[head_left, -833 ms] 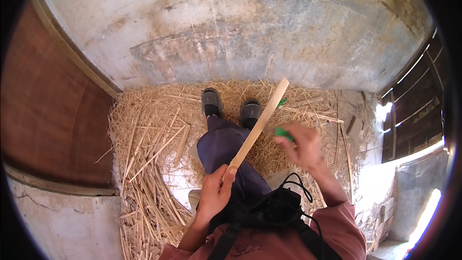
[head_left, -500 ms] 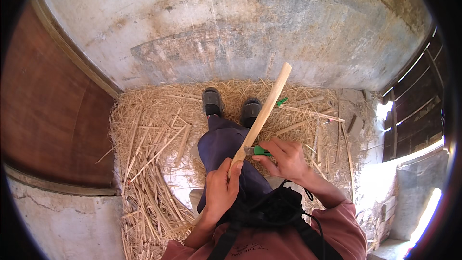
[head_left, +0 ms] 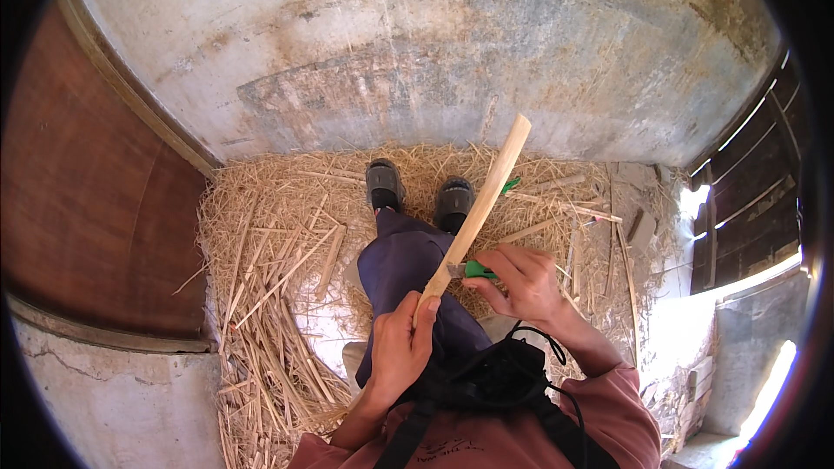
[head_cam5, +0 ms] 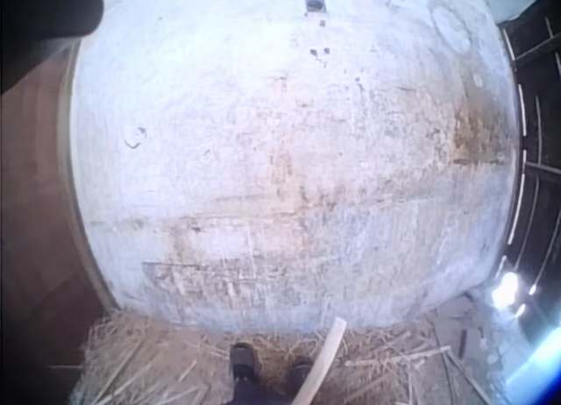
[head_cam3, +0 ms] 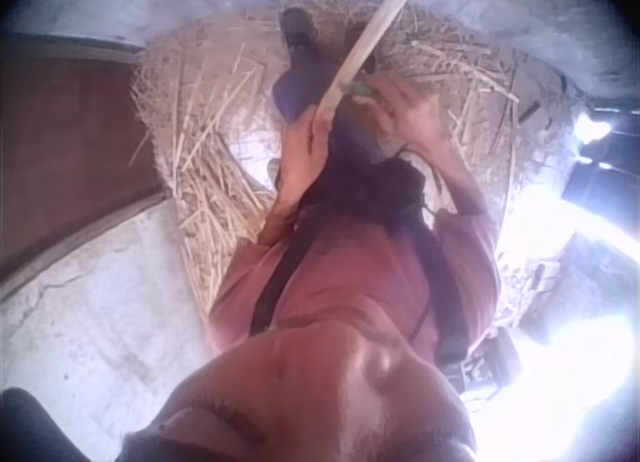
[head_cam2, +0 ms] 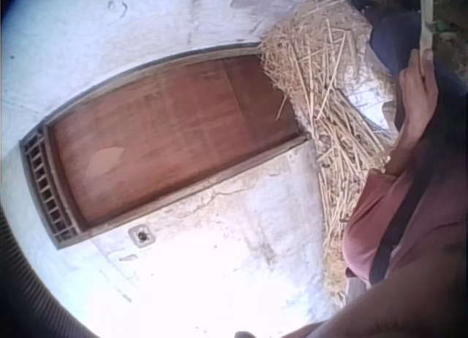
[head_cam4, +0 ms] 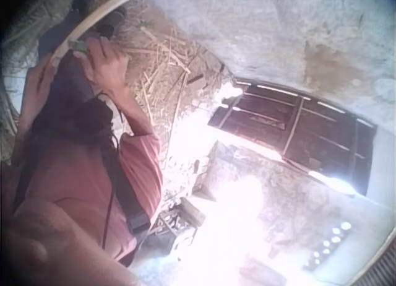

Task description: The person shaves a wood stick with a utility knife, creating a frayed decorative end by slicing thin strips of wood without detaching them.

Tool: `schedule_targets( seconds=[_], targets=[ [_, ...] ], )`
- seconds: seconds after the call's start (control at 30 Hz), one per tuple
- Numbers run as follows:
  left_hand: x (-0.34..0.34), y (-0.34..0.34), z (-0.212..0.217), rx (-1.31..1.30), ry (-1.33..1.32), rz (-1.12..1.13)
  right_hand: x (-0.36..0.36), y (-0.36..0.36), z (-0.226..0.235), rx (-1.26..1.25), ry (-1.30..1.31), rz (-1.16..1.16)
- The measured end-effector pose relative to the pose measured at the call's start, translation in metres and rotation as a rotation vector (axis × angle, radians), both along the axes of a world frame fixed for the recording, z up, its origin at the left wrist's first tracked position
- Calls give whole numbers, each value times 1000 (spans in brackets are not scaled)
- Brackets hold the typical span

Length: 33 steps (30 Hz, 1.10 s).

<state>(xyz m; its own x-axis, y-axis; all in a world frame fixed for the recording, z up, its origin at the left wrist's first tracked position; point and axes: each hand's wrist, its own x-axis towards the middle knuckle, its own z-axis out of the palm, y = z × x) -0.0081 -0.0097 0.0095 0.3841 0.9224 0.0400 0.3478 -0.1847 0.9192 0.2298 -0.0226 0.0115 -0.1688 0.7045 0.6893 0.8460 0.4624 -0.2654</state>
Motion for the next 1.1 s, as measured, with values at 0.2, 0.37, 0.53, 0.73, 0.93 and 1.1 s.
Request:
schedule_targets(
  seconds=[0.2, 0.37, 0.53, 0.73, 0.93, 1.1],
  targets=[
    [-2, -3, -3, -52, -8, -21, 2, -2, 3, -16, -11, -12],
    [-5, -3, -10, -16, -64, -19, 1, -2, 2, -26, 7, -17],
    [-11, -5, -7, -107, -31, -29, 6, 0, 0, -51, 31, -30],
    [-19, -9, -9, -123, 26, -38, 22, 5, -15, -88, 120, -189],
    [-52, -27, -18, -187, 151, -126, 175, 33, -3, -177, 493, -747],
    [-54, -7, -22, 9, 364, -22, 150, 12, -18, -196, 266, -681]
  ],
)
